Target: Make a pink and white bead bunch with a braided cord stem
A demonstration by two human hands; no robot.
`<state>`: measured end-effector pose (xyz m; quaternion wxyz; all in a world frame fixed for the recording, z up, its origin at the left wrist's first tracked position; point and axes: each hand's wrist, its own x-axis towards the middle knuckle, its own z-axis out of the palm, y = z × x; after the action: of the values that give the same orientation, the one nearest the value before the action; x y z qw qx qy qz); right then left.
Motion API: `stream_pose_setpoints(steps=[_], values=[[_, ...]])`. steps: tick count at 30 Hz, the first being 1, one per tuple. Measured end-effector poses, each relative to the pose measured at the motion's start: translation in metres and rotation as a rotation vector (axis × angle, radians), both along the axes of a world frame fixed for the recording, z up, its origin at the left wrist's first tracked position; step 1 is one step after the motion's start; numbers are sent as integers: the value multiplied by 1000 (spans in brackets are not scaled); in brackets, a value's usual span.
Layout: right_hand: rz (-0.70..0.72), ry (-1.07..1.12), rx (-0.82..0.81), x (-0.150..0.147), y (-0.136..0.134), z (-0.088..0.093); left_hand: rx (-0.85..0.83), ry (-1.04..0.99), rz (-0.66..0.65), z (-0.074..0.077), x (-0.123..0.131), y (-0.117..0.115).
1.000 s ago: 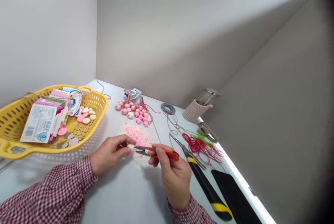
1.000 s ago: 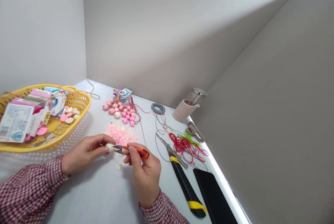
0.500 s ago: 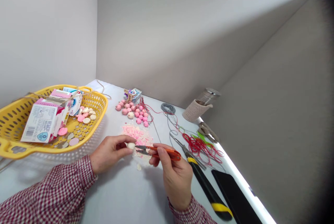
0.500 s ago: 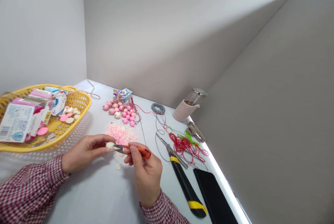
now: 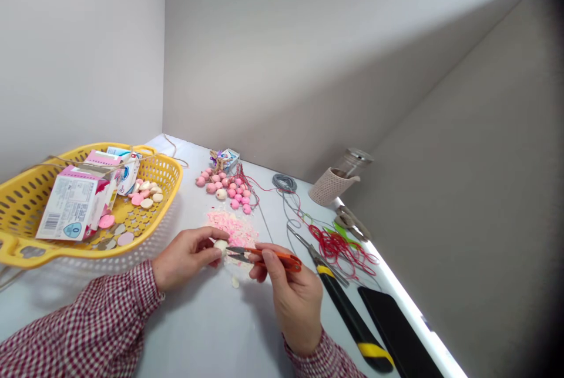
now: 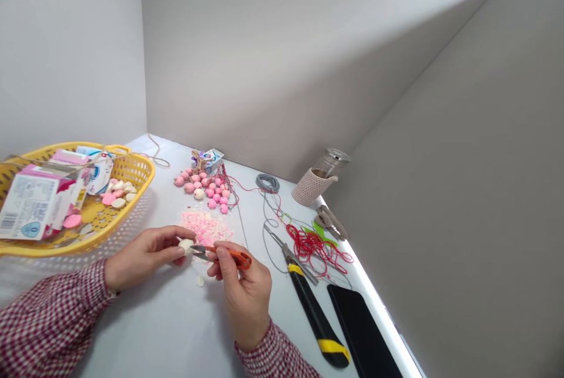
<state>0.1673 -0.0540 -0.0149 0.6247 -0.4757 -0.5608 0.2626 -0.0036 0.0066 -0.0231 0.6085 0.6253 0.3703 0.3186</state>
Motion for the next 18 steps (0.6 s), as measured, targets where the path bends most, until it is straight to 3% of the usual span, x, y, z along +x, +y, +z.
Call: stream_pose_setpoints(steps=[9,18], values=[[2,55,-40,-4,-1,4,142,66,70,-5,0,0],[3,64,-45,-2,1,2,55,57,9,-5,1,-1]])
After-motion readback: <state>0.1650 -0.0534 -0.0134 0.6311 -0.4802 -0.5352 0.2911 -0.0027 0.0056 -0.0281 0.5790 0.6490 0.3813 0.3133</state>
